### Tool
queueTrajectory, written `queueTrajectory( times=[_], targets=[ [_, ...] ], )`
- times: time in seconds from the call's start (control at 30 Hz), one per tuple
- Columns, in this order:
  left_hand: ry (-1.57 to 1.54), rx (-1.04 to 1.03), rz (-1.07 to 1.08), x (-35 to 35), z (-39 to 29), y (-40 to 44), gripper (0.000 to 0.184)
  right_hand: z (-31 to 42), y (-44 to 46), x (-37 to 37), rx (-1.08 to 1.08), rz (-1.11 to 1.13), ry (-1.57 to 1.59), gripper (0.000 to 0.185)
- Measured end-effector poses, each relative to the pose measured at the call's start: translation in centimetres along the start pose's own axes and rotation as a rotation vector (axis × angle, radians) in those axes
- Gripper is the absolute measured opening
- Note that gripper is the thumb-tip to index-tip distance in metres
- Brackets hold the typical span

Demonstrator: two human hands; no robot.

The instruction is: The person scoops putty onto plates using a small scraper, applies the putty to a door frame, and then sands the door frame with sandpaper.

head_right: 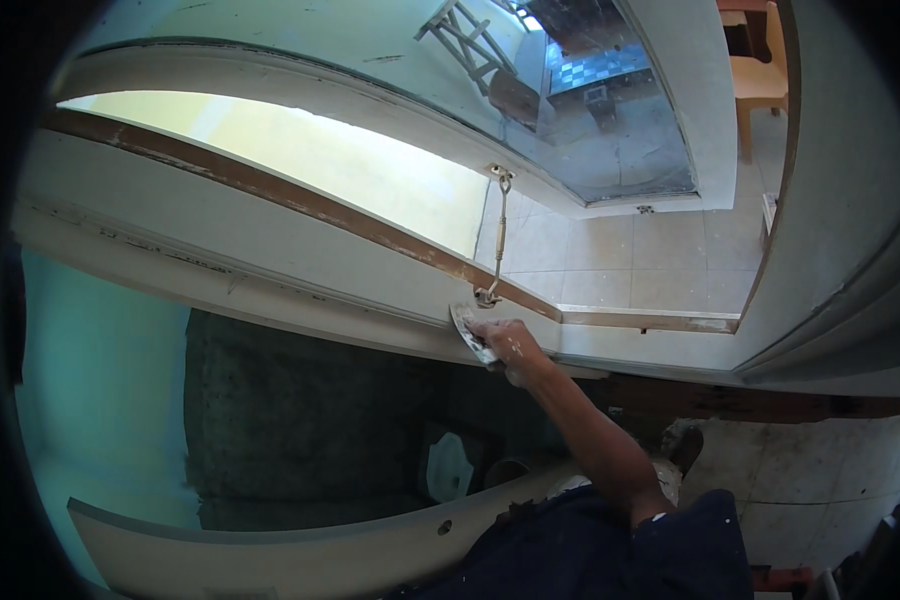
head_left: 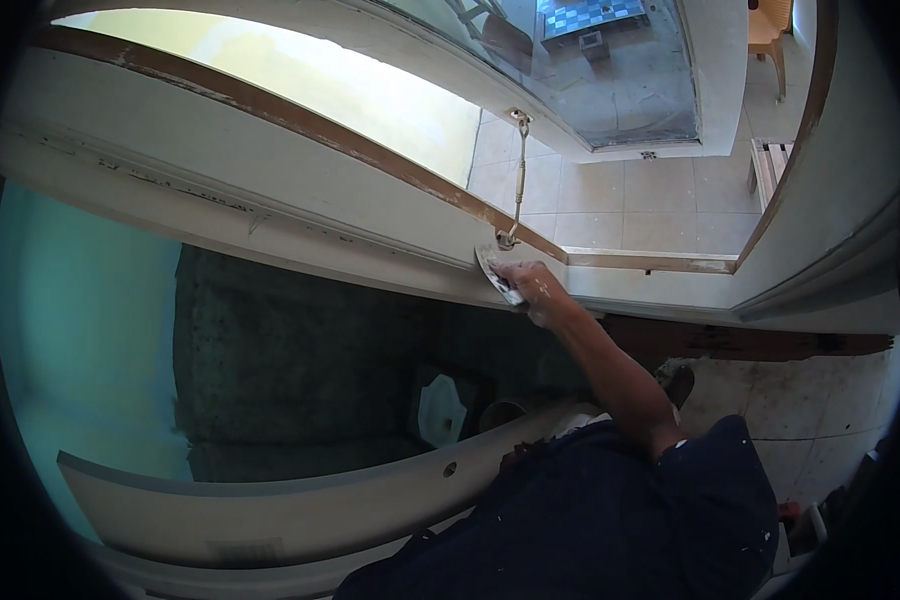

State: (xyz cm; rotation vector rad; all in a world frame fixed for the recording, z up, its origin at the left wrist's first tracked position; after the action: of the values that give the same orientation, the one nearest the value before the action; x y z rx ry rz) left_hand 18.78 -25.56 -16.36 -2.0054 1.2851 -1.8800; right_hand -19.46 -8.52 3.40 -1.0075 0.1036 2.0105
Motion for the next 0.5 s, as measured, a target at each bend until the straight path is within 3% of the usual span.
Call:
queueTrajectory(
  times=[0.07,0.17,0.33,0.37,0.4,0.43,0.47,0.5],
  targets=[
    [-0.006,0.005,-0.001,-0.6,0.3,-0.7,0.054,-0.1,-0.6,0.5,-0.02,0.038,-0.121,0.026],
    [-0.029,0.014,-0.032,-0.6,0.7,-1.3,0.054,2.3,0.2,0.6,0.164,0.001,0.168,0.026],
    [-0.095,-0.004,-0.103,-0.6,-0.7,-0.4,0.055,-0.2,-1.7,-0.8,-0.095,0.052,-0.144,0.027],
    [-0.116,-0.016,-0.113,-1.3,-0.1,0.5,0.055,-0.4,-2.5,-0.1,-0.007,0.077,-0.217,0.027],
    [-0.05,-0.141,-0.147,-2.0,0.6,2.0,0.056,-0.8,-3.4,0.8,0.089,0.109,-0.292,0.027],
    [0.014,-0.264,-0.196,-2.1,-0.1,3.5,0.058,-2.3,-3.9,2.0,0.054,0.085,-0.277,0.028],
    [-0.109,-0.053,-0.247,1.2,-4.7,-0.4,0.055,-2.9,-5.0,2.8,0.018,0.064,-0.265,0.028],
    [-0.146,-0.063,-0.285,1.1,-4.2,1.2,0.055,-3.0,-6.6,3.4,-0.039,0.058,-0.212,0.028]
  ],
)
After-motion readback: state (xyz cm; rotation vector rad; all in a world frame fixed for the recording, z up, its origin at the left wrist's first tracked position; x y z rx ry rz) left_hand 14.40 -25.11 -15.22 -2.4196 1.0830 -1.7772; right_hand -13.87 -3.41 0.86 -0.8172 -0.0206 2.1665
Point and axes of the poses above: each hand's wrist, its own y-axis towards the middle knuckle, its own x-axis out of the back of the hand, z = x × y, the point moved 7 cm from there along y, towards the middle knuckle, and after that the axes turned 10 degrees about -y, right-handed, at the moved point
